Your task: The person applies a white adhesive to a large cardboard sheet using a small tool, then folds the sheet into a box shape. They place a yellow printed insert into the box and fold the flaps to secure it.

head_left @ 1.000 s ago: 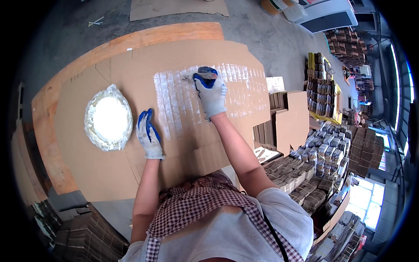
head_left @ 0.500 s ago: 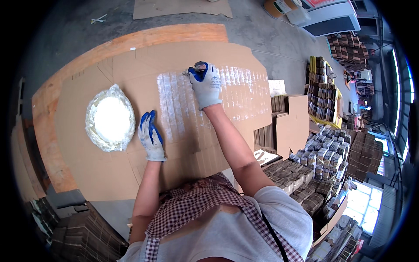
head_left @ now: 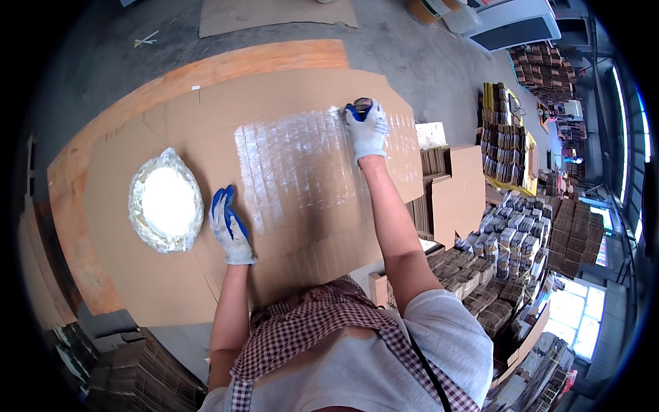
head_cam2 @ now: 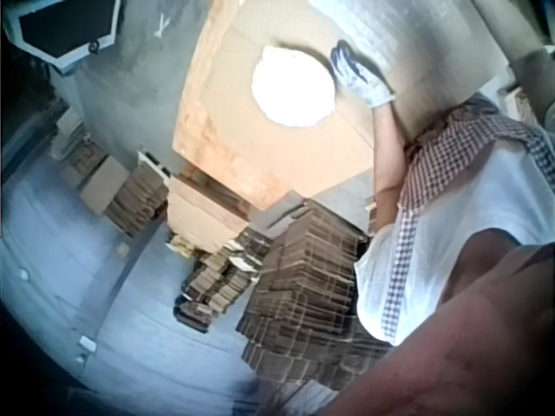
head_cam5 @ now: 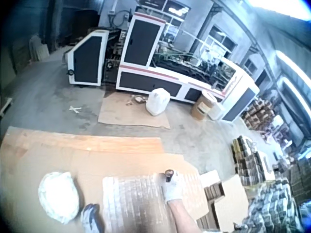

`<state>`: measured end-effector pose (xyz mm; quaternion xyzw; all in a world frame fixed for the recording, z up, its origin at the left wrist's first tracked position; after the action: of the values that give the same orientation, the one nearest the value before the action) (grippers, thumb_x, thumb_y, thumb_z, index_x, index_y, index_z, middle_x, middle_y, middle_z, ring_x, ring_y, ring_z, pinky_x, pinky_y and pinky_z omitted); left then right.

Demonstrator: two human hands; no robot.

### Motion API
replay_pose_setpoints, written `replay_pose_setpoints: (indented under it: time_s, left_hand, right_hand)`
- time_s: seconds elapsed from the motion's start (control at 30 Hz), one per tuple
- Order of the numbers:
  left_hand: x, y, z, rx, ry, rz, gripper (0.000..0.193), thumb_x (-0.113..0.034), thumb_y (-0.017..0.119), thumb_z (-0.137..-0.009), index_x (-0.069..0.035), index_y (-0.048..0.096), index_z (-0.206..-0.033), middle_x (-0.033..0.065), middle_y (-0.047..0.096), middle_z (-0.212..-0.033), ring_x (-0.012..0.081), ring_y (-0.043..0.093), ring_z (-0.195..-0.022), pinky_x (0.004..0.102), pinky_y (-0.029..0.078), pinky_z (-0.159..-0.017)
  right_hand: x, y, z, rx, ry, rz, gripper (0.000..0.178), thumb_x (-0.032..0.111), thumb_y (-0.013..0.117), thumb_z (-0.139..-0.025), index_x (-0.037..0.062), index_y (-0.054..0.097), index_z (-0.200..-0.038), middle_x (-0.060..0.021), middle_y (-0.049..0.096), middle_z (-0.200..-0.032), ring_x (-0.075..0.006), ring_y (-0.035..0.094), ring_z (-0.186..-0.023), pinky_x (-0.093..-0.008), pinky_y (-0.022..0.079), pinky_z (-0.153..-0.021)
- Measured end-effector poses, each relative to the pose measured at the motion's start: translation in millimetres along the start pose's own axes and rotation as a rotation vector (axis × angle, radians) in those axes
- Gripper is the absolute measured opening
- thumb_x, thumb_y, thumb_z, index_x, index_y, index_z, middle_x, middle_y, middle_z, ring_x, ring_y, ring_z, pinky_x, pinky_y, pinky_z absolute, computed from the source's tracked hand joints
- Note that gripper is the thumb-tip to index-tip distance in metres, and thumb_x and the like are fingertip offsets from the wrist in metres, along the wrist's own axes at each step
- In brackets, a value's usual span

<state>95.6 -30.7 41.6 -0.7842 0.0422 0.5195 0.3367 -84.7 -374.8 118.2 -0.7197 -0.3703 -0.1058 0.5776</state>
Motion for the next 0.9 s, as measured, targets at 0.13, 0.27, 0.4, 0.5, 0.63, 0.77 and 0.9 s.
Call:
replay_pose_setpoints:
  time_s: [0.13, 0.27, 0.4, 0.5, 0.63, 0.77, 0.9]
  left_hand:
    - [1.0, -0.5, -0.8, -0.011, -0.006, 0.008, 0.045, -0.027, 0.033, -0.101, -0.001, 0.064, -0.121, 0.0118, 0.063, -0.126, 0.0304, 0.051, -0.124, 0.0412, 0.032, -0.109]
    - [-2.0, 1.2, -0.4, 0.001, -0.025, 0.008, 0.049, -0.032, 0.032, -0.101, 0.000, 0.064, -0.121, 0.0133, 0.063, -0.126, 0.0293, 0.051, -0.123, 0.0405, 0.032, -0.109]
    - [-1.2, 0.7, 0.0, 0.013, -0.035, 0.011, 0.046, -0.026, 0.032, -0.101, 0.000, 0.063, -0.122, 0.0123, 0.062, -0.128, 0.0301, 0.050, -0.125, 0.0408, 0.031, -0.110]
    - [2.0, -0.5, 0.1, 0.017, -0.040, 0.001, 0.044, -0.023, 0.031, -0.101, 0.000, 0.062, -0.123, 0.0120, 0.061, -0.129, 0.0309, 0.049, -0.125, 0.0414, 0.031, -0.110]
    - [0.2, 1.0, -0.9, 0.014, -0.018, -0.022, 0.045, -0.025, 0.031, -0.102, -0.001, 0.061, -0.124, 0.0125, 0.061, -0.129, 0.0316, 0.050, -0.125, 0.0420, 0.031, -0.110]
    - [5.8, -1.6, 1.9, -0.011, -0.039, -0.015, 0.046, -0.030, 0.033, -0.101, -0.003, 0.061, -0.124, 0.0129, 0.061, -0.128, 0.0327, 0.051, -0.124, 0.0429, 0.034, -0.108]
    - [-5.3, -6.1, 0.8, -0.025, 0.043, -0.018, 0.045, -0.030, 0.034, -0.100, -0.004, 0.062, -0.124, 0.0117, 0.061, -0.127, 0.0324, 0.051, -0.123, 0.0430, 0.036, -0.106]
  right_hand:
    - [-38.3, -23.2, -19.8, -0.016, 0.092, 0.200, 0.037, 0.026, 0.072, -0.079, 0.0052, 0.057, -0.105, -0.0169, 0.061, -0.102, -0.0361, 0.062, -0.093, -0.0437, 0.049, -0.081]
    - [2.0, -7.2, -8.9, 0.104, 0.042, -0.096, 0.037, 0.026, 0.072, -0.078, 0.0049, 0.056, -0.103, -0.0181, 0.060, -0.100, -0.0364, 0.062, -0.093, -0.0435, 0.049, -0.081]
    - [-9.9, -12.3, -16.3, 0.110, 0.029, 0.200, 0.037, 0.026, 0.073, -0.078, 0.0051, 0.056, -0.103, -0.0181, 0.060, -0.100, -0.0363, 0.062, -0.091, -0.0423, 0.049, -0.081]
    - [11.6, -14.3, -2.7, 0.152, 0.008, 0.033, 0.036, 0.027, 0.072, -0.079, 0.0052, 0.056, -0.102, -0.0180, 0.060, -0.101, -0.0365, 0.061, -0.091, -0.0424, 0.049, -0.081]
    - [57.1, 9.9, 56.0, 0.388, -0.084, -0.054, 0.038, 0.029, 0.072, -0.079, 0.0052, 0.058, -0.105, -0.0177, 0.062, -0.101, -0.0367, 0.062, -0.091, -0.0428, 0.050, -0.079]
    - [19.7, 5.9, 62.2, 0.444, 0.008, 0.164, 0.036, 0.030, 0.071, -0.080, 0.0054, 0.059, -0.104, -0.0173, 0.063, -0.101, -0.0378, 0.062, -0.088, -0.0432, 0.050, -0.077]
    - [50.1, -19.0, 83.6, 0.508, 0.035, 0.021, 0.033, 0.028, 0.069, -0.081, 0.0072, 0.059, -0.105, -0.0173, 0.061, -0.102, -0.0365, 0.063, -0.090, -0.0436, 0.051, -0.077]
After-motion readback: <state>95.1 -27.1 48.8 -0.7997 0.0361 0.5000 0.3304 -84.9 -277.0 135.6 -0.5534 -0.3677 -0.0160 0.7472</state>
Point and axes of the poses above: each hand's wrist, its own z-axis away from the middle knuckle, its own y-axis out of the palm, x = y × z, the point moved 10 cm from there along -z, towards the middle knuckle
